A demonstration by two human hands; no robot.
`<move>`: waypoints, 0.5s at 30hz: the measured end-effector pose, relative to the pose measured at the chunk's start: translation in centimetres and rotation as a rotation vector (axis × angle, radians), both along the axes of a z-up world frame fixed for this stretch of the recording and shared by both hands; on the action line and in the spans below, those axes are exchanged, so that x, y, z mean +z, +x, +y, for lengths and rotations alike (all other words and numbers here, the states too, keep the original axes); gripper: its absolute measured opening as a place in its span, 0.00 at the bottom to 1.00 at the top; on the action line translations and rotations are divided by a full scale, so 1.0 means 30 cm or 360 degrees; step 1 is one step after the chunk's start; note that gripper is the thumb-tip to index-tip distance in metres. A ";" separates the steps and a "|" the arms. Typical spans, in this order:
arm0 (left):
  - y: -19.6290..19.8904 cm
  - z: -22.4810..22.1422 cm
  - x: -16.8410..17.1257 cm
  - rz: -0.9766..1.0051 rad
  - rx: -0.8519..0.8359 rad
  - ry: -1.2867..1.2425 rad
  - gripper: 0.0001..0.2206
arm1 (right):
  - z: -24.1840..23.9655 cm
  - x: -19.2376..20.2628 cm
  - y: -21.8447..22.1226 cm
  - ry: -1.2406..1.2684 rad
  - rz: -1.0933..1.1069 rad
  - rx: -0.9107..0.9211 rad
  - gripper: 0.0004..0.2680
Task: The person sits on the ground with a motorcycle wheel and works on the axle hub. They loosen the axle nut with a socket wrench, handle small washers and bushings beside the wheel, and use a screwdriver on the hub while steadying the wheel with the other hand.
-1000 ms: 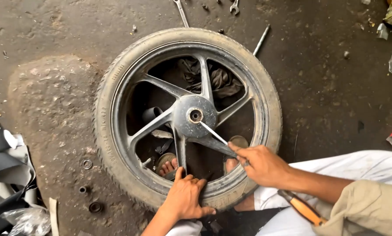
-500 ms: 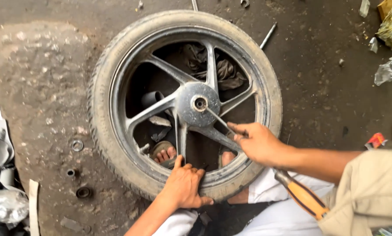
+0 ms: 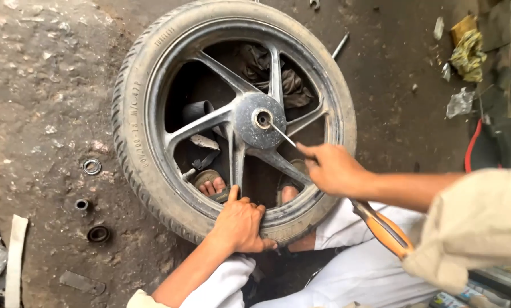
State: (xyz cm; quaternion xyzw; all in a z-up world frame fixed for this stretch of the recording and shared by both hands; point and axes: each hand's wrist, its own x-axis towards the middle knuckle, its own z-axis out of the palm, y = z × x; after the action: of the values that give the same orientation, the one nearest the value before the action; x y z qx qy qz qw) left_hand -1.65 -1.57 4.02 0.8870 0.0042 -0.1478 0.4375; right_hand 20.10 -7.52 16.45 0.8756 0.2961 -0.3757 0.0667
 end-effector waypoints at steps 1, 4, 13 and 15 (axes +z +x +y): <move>-0.008 -0.015 -0.003 -0.0024 0.0021 -0.0018 0.35 | -0.032 0.005 -0.003 -0.0030 0.0021 0.0012 0.19; -0.001 -0.004 -0.014 -0.0044 0.0005 0.0016 0.37 | 0.020 -0.026 -0.011 0.0068 -0.0032 -0.0030 0.18; -0.008 -0.006 -0.014 0.0003 -0.0055 0.0033 0.35 | -0.034 -0.040 0.036 0.0082 0.0011 -0.0032 0.17; -0.008 -0.001 -0.016 -0.0042 -0.0036 0.0054 0.35 | -0.078 -0.049 0.113 0.0115 0.0043 0.0102 0.17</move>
State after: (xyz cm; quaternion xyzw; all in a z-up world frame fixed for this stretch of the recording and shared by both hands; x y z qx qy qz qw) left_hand -1.90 -1.61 3.55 0.8961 -0.0091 -0.1409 0.4208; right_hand 23.49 -9.84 14.99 0.8624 0.3382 -0.3741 0.0432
